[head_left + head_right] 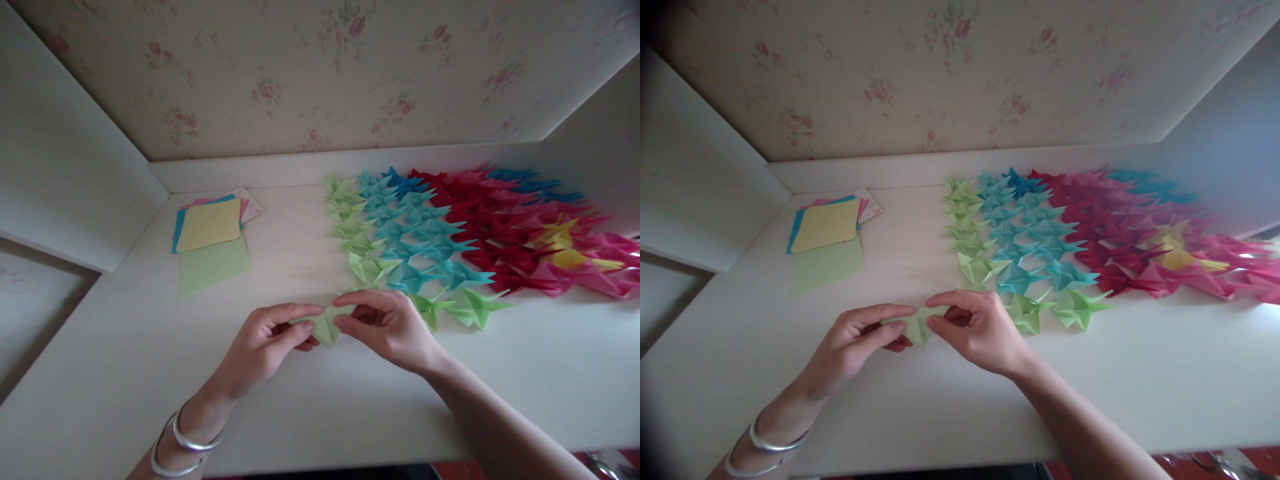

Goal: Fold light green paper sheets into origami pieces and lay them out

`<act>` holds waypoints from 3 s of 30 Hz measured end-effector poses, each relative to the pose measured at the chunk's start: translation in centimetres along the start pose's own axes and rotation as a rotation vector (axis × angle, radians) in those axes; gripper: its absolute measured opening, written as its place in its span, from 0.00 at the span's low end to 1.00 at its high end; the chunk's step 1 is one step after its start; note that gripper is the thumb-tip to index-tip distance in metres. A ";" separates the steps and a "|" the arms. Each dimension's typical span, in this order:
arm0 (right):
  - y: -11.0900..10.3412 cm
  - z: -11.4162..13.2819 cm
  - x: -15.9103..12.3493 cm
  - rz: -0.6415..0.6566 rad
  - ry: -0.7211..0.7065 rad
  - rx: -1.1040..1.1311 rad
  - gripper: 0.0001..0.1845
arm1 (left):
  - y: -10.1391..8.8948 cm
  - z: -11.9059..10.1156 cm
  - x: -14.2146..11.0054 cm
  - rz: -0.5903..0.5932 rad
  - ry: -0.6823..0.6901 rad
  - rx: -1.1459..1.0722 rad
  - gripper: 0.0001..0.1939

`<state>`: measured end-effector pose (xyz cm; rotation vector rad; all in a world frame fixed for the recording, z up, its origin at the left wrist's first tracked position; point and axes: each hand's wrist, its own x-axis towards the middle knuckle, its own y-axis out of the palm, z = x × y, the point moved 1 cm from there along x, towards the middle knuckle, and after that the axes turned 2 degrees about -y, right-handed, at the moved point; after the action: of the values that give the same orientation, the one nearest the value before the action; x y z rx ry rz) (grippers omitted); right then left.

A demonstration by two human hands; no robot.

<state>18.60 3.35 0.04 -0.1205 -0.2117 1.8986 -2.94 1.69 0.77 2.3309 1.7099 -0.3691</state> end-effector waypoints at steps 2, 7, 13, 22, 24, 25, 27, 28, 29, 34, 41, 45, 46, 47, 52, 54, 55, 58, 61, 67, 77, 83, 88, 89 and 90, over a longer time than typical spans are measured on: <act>0.0 0.0 -0.1 0.010 0.017 0.018 0.12 | 0.1 0.0 0.0 -0.002 -0.010 -0.004 0.12; 0.1 -0.1 -0.2 0.029 0.061 0.055 0.12 | 0.2 0.1 0.3 -0.006 -0.029 -0.007 0.14; 0.0 -0.6 -0.1 0.027 0.103 0.106 0.14 | 0.2 0.1 0.3 0.075 -0.088 -0.046 0.16; 0.0 -0.6 0.0 0.001 0.176 0.056 0.10 | 0.2 0.1 0.3 0.108 -0.081 -0.028 0.13; 0.0 -0.6 0.0 0.014 0.206 0.070 0.11 | 0.2 0.1 0.4 0.088 -0.077 -0.017 0.13; 0.0 -0.6 0.1 0.017 0.211 0.073 0.11 | 0.2 0.1 0.4 0.075 -0.077 -0.013 0.13; 0.0 -0.5 0.1 0.017 0.204 0.074 0.11 | 0.3 0.0 0.3 0.047 -0.070 -0.015 0.14; 0.0 -0.5 0.2 0.013 0.197 0.071 0.10 | 0.3 0.0 0.3 0.038 -0.065 -0.016 0.16; 0.1 -0.4 0.2 0.010 0.188 0.067 0.10 | 0.4 0.0 0.3 0.031 -0.056 -0.007 0.17; 0.4 -0.3 0.0 -0.007 0.154 0.055 0.10 | 0.5 0.2 0.5 0.030 0.037 0.174 0.16; 0.4 -0.8 -0.1 -0.004 0.184 0.051 0.12 | 0.4 0.3 0.6 0.020 0.073 0.259 0.16; 0.3 -0.7 -0.1 0.014 0.174 0.077 0.14 | 0.4 0.0 0.4 0.042 0.094 0.259 0.15; 0.3 -0.6 0.0 0.031 0.169 0.095 0.14 | 0.4 0.0 0.3 0.051 0.091 0.254 0.15; 0.3 -0.6 0.0 0.048 0.167 0.110 0.14 | 0.5 -0.1 0.3 0.065 0.082 0.242 0.16; 0.1 -0.3 0.0 0.066 0.190 0.128 0.14 | 0.4 0.0 0.4 0.159 -0.017 0.108 0.17; 0.1 -0.4 0.0 0.060 0.196 0.118 0.14 | 0.3 0.1 0.4 0.172 -0.045 0.082 0.18; 0.1 -0.4 0.0 0.058 0.196 0.110 0.13 | 0.3 0.1 0.4 0.175 -0.051 0.080 0.18; 0.2 -0.4 -0.1 0.046 0.185 0.078 0.12 | 0.3 0.0 0.3 0.180 -0.048 0.102 0.18; 0.3 -0.4 -0.1 0.013 0.185 0.042 0.12 | 0.4 -0.1 0.3 0.172 -0.040 0.125 0.18; 0.4 -0.6 0.2 0.038 0.166 0.032 0.12 | 0.8 0.4 0.5 0.089 -0.012 0.220 0.22; 0.7 0.0 -0.2 0.051 0.077 -0.050 0.07 | 1.1 1.0 0.1 0.078 0.034 0.278 0.26; 0.3 0.1 -0.3 -0.072 0.050 -0.074 0.08 | 0.7 0.2 0.1 0.089 0.033 0.225 0.19; 0.0 0.0 -0.3 -0.101 0.044 -0.115 0.09 | 0.3 -0.1 0.0 0.078 0.005 0.147 0.17; 0.0 0.1 -0.3 -0.105 0.038 -0.127 0.09 | 0.3 -0.1 0.0 0.087 -0.006 0.123 0.16; -0.1 0.1 -0.3 -0.109 0.031 -0.135 0.09 | 0.3 0.0 0.1 0.098 -0.017 0.099 0.16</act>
<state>18.77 3.05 0.12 -0.2247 -0.3190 1.7725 -2.68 1.67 0.77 2.4630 1.5971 -0.4635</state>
